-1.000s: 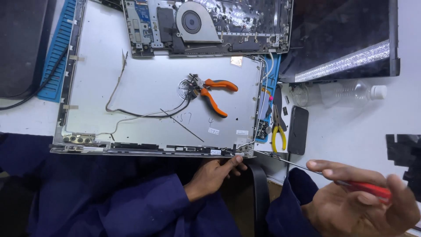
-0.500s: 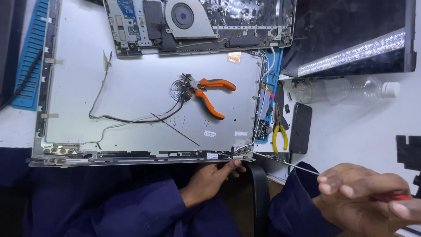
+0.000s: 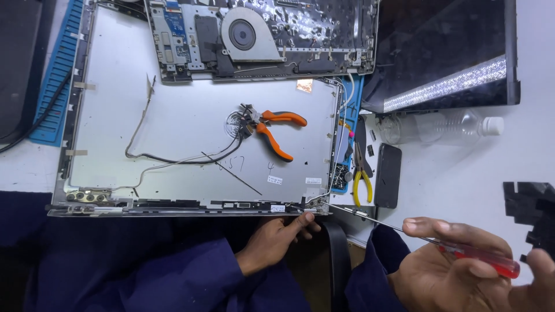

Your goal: Fastening screws to secure the hinge and frame of a laptop screen assembly during repair.

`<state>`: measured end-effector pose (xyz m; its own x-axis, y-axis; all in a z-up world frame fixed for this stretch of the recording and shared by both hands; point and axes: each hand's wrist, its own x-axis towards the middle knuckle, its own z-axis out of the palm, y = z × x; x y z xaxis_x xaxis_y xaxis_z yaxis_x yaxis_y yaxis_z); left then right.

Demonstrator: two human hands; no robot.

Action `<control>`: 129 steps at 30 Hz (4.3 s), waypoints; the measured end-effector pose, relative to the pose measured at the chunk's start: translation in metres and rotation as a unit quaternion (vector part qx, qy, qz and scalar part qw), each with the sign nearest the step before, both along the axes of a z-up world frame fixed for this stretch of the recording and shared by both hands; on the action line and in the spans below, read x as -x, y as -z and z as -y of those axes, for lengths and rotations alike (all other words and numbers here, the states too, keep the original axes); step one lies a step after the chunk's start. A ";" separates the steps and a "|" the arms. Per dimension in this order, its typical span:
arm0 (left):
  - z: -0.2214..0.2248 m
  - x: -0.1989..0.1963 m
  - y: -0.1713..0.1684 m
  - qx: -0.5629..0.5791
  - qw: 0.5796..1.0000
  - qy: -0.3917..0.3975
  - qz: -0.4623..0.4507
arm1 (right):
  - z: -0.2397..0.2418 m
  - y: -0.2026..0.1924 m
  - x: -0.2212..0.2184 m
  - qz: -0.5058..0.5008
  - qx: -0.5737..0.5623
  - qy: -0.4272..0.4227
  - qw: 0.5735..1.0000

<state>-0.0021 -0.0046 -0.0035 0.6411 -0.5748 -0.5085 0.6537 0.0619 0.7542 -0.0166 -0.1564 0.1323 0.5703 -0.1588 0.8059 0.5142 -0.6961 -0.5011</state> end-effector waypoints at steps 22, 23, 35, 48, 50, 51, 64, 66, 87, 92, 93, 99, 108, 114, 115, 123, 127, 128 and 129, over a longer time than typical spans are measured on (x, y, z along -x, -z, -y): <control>0.004 0.005 -0.001 -0.017 0.999 -0.002 -0.030 | 0.018 -0.014 0.011 -0.034 0.060 -0.041 0.997; 0.004 -0.004 0.001 -0.017 0.999 0.004 -0.027 | 0.026 -0.010 0.001 -0.031 0.060 -0.035 0.997; 0.003 -0.002 0.003 0.009 0.999 -0.036 -0.002 | 0.038 -0.021 -0.006 -0.076 0.029 -0.277 0.958; 0.009 0.011 0.011 0.004 0.999 -0.034 -0.007 | 0.050 -0.030 0.006 -0.120 0.069 -0.198 0.971; 0.009 0.002 0.014 0.015 0.999 -0.038 0.005 | 0.051 -0.022 -0.002 -0.145 0.147 -0.208 0.956; 0.009 -0.004 0.016 0.016 0.999 -0.039 0.011 | 0.054 -0.004 -0.008 -0.090 0.003 -0.176 0.980; -0.037 -0.006 -0.043 0.051 0.902 0.105 0.416 | 0.047 -0.011 -0.007 -0.068 -0.026 -0.246 0.966; -0.043 -0.016 -0.062 0.072 0.882 0.045 0.464 | 0.053 -0.001 -0.010 -0.058 -0.047 -0.276 0.958; 0.004 -0.076 -0.077 0.066 0.744 0.002 0.665 | 0.012 -0.027 0.002 -0.017 0.075 -0.088 0.993; 0.001 -0.076 -0.084 0.036 0.734 -0.010 0.679 | 0.055 -0.002 -0.005 -0.026 -0.120 -0.255 0.959; 0.001 -0.075 -0.084 0.035 0.741 -0.003 0.670 | 0.054 -0.002 -0.005 -0.047 -0.138 -0.279 0.949; 0.008 -0.073 -0.077 0.018 0.748 -0.018 0.663 | 0.022 -0.018 -0.008 -0.033 0.012 -0.196 0.980; 0.010 -0.073 -0.079 0.012 0.750 -0.011 0.661 | 0.052 -0.009 0.012 -0.105 -0.083 -0.198 0.971; 0.014 -0.069 -0.080 -0.035 0.745 -0.044 0.665 | 0.017 -0.016 -0.006 -0.026 0.049 -0.170 0.984; 0.015 -0.068 -0.080 -0.044 0.749 -0.058 0.659 | 0.012 -0.018 -0.004 -0.024 0.069 -0.128 0.989; 0.012 -0.068 -0.082 0.012 0.739 -0.004 0.674 | 0.034 -0.018 0.008 -0.074 0.069 -0.122 0.987; 0.017 -0.068 -0.082 -0.025 0.738 -0.082 0.670 | 0.029 -0.011 0.004 -0.027 0.066 -0.140 0.988; 0.014 -0.069 -0.083 -0.026 0.738 -0.083 0.669 | 0.024 -0.012 0.005 -0.028 0.066 -0.142 0.987; 0.012 -0.070 -0.084 -0.010 0.745 -0.075 0.663 | 0.018 -0.013 0.005 -0.025 0.069 -0.106 0.992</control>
<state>0.0676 -0.0165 0.0808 0.6440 -0.4475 0.6204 -0.6791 0.0389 0.7330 -0.0219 -0.1743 0.1456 0.6194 0.0782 0.7812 0.6326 -0.6390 -0.4376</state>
